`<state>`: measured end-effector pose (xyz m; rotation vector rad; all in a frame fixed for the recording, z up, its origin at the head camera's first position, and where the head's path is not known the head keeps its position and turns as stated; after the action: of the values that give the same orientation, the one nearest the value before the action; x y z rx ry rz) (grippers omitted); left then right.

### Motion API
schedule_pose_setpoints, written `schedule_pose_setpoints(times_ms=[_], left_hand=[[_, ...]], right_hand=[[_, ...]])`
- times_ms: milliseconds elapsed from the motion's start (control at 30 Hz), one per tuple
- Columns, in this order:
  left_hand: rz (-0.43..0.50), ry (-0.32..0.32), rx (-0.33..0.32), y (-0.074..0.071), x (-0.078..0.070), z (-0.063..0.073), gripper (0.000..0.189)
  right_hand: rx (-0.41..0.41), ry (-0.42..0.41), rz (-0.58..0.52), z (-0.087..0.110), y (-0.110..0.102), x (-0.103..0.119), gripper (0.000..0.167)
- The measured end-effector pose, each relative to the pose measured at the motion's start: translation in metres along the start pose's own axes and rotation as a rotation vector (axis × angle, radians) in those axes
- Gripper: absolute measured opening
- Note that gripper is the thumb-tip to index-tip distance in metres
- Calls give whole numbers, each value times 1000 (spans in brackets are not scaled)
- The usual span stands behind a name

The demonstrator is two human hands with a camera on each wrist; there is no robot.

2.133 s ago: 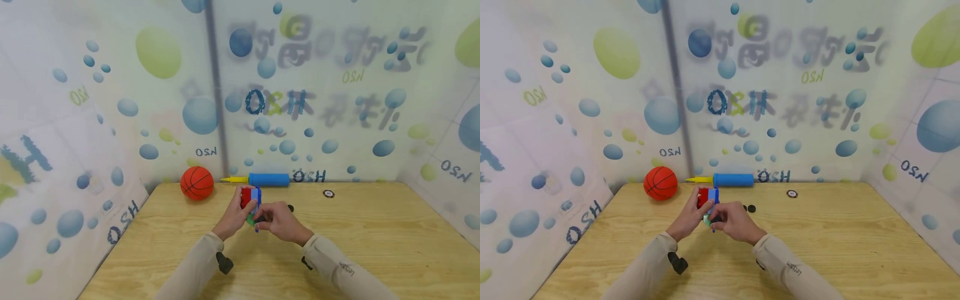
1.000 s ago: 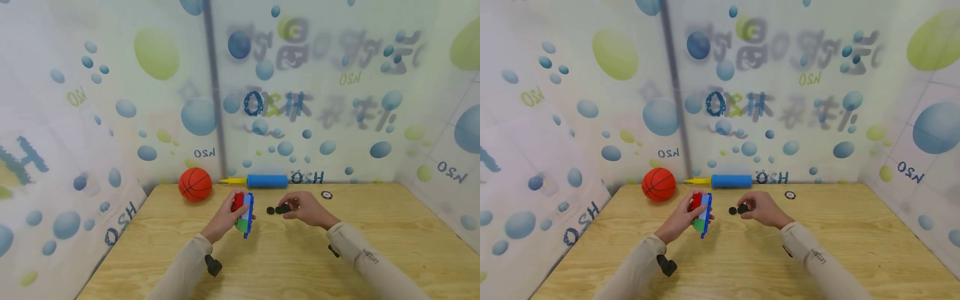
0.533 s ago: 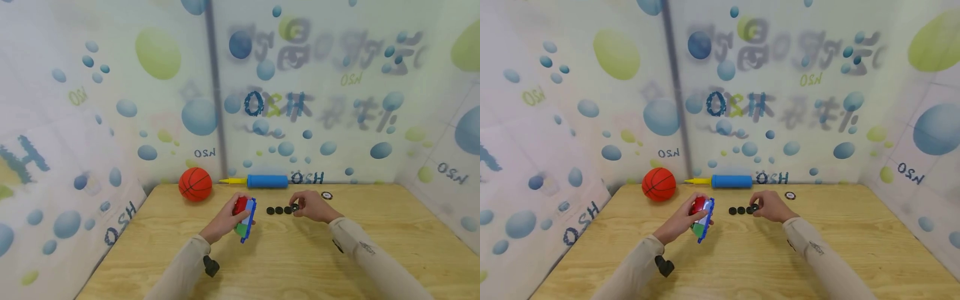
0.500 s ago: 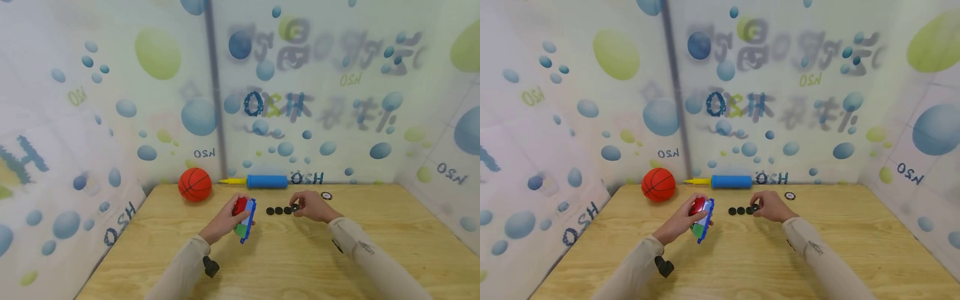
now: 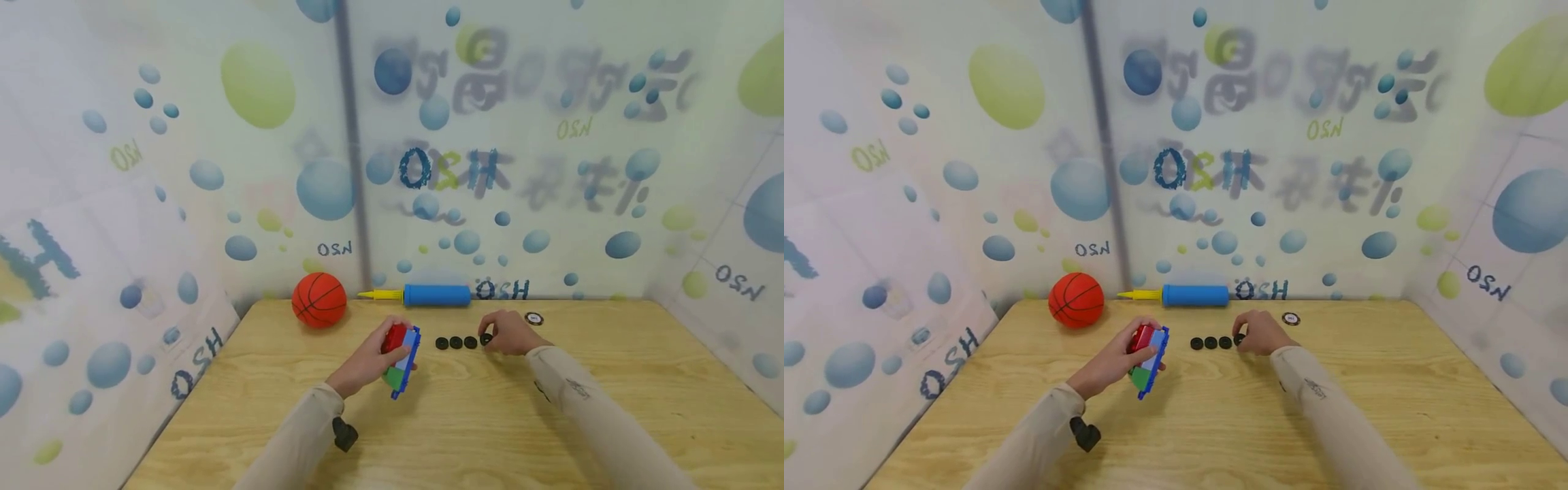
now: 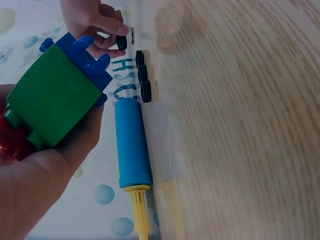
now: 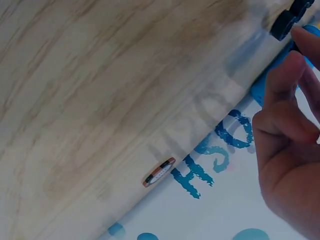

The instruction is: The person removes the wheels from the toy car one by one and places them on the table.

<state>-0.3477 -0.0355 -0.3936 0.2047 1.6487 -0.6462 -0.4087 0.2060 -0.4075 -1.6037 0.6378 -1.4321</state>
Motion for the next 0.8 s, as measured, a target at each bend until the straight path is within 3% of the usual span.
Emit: schedule_pose_setpoints(times_ms=[567, 800], left_hand=[[-22, 15, 28, 4, 1, -2, 36], [-36, 16, 38, 7, 0, 0, 41]], right_hand=[[52, 132, -80, -8, 10, -20, 28], [41, 131, -79, -6, 11, -21, 28]])
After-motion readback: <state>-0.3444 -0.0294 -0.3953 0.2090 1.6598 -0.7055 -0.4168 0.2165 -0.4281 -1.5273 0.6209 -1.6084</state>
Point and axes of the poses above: each hand's wrist, its own z-axis away from the middle knuckle, its own y-axis out of the palm, x = y × z, the point moved 9 cm from there along -z, towards the middle knuckle, and after that the axes turned 6 degrees about y, right-handed, at the moved point
